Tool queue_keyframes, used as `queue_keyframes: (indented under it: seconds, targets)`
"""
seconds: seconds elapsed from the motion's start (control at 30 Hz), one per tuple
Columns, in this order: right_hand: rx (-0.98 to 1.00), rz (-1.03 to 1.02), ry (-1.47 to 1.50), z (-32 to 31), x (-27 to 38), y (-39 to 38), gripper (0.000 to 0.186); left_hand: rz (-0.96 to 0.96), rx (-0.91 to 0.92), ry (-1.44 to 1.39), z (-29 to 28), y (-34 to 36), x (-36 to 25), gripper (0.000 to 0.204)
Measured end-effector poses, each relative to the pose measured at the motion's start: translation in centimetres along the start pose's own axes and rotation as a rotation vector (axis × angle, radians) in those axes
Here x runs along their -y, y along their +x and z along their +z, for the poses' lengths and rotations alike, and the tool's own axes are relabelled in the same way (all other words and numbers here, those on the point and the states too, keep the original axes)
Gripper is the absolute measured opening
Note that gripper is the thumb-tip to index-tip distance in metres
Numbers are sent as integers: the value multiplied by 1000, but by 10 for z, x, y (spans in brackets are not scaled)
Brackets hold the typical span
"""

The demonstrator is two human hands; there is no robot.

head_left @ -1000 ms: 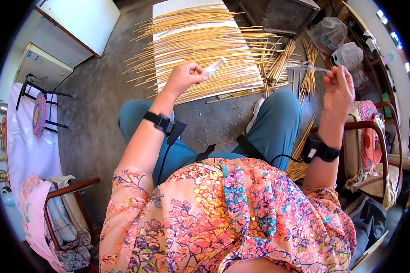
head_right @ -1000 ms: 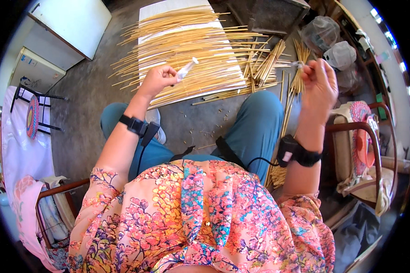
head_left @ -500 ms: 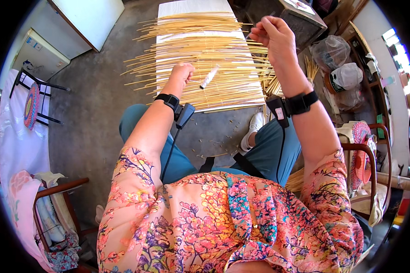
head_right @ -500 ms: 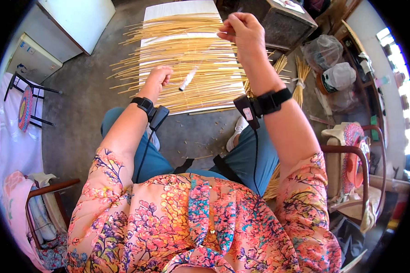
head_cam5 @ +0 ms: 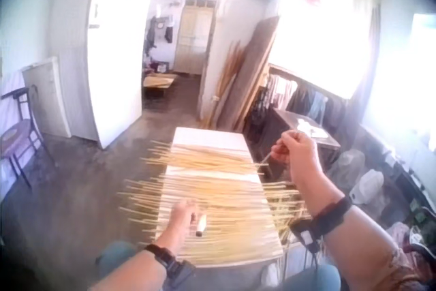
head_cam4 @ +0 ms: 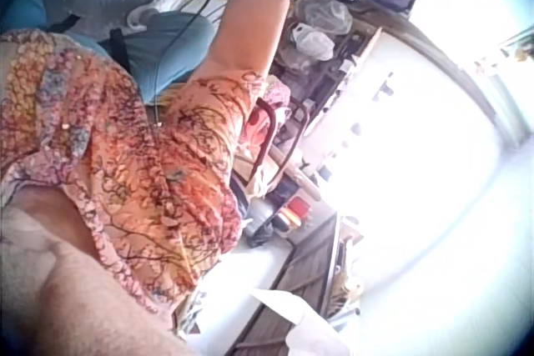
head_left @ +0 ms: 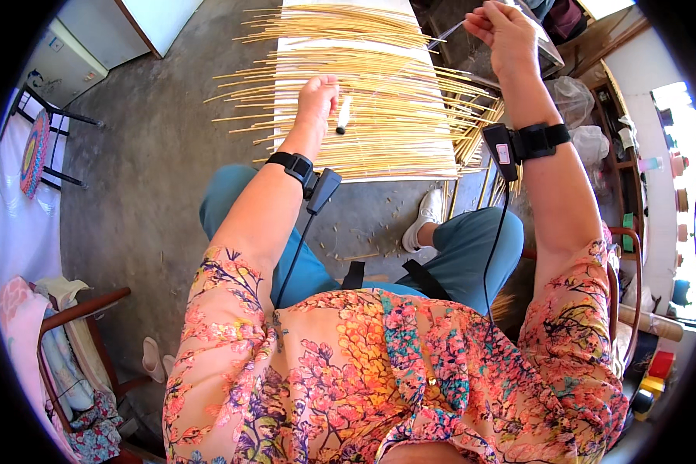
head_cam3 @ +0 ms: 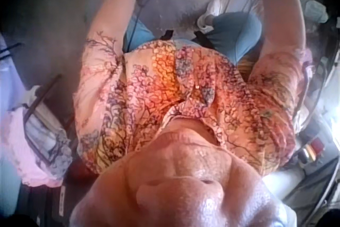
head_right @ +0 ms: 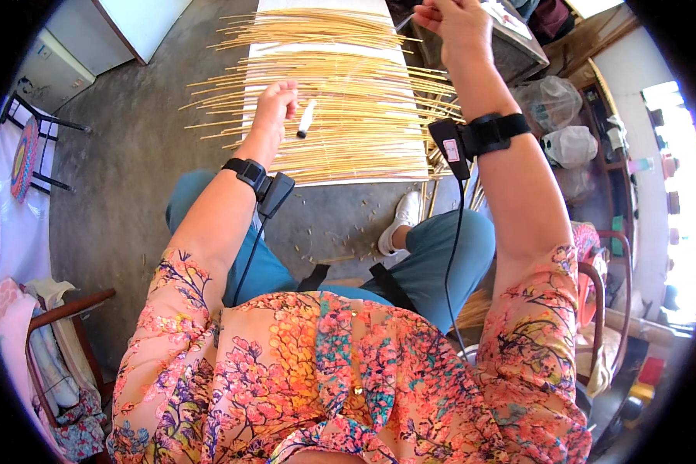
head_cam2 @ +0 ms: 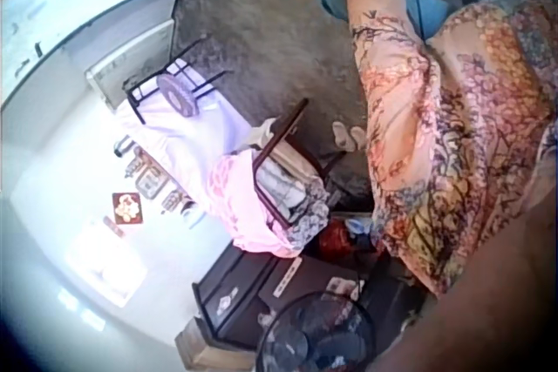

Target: The person organizes several thin bamboo sticks on a table, sorts through additional bundles on the floor, and prepares white thread using a spool and a metal tool.

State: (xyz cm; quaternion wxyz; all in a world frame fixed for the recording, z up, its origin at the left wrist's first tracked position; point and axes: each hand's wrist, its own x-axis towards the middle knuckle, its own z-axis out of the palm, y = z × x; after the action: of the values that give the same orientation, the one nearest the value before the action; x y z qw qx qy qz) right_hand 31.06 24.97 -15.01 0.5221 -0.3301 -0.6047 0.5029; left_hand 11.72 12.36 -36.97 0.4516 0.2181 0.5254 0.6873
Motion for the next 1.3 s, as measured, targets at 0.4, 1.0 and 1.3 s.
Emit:
queue_keyframes:
  seconds: [0.4,1.0,1.3]
  targets:
    - [-74,-61,53,-68,-18,67,11,11,-135,-108,4,6,0,12]
    - [-140,-383,-437,47,152,-55,11,-155,-201,62,-13,-1,59,10]
    - [82,-814,-446,14,176,-37,13,-157,-78,-16,-2,-10,74,15]
